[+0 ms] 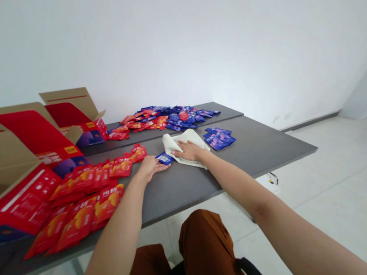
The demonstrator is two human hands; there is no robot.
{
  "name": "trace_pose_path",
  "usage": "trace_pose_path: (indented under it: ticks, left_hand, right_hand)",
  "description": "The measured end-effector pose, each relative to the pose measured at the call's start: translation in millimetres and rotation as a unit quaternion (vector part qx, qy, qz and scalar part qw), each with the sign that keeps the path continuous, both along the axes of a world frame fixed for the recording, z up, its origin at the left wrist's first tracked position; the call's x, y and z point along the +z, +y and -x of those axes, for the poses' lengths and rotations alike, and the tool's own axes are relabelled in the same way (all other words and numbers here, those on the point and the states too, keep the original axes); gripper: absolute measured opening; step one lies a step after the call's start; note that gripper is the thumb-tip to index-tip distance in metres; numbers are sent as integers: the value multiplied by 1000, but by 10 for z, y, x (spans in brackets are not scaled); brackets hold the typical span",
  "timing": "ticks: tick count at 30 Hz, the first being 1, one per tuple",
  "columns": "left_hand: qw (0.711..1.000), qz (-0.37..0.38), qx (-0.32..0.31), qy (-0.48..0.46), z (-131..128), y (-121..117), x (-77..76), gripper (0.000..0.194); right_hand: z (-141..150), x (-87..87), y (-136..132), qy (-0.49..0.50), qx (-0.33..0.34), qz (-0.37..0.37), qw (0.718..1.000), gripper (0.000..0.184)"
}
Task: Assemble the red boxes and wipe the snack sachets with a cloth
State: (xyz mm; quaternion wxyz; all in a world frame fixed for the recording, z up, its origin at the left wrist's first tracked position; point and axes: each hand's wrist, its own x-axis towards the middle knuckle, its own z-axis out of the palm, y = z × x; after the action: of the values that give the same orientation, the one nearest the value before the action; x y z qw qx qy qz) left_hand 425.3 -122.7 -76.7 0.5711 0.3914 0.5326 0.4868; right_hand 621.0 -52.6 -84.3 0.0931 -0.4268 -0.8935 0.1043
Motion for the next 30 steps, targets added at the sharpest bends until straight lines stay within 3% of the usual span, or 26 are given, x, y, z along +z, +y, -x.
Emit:
trace_pose_path:
  ticks: [5, 9, 12, 14, 20, 30]
  left_hand:
    - [999, 22, -38, 21, 88, -11, 44, 25]
    - [998, 48, -39, 21, 133, 58, 40, 32]
    - [999, 3, -5, 52, 80, 58, 20, 30]
    - [997, -10, 0, 72, 47, 36, 20, 29]
    - [998, -3, -9, 63, 59, -12, 11, 20]
    - [998, -48, 32, 24, 76, 78, -63, 21]
  right_hand:
    - [-28, 45, -104, 2, -14, 12, 1000, 68]
    - [79, 83, -364, 6, 104, -5, 995, 70]
    - [148, 93, -484, 8, 156, -63, 986, 73]
    - [151, 98, -456, 4, 142, -76, 987, 72]
    - [42, 80, -163, 18, 51, -7, 998, 68]
    - [172, 153, -464, 21, 187, -1, 982, 76]
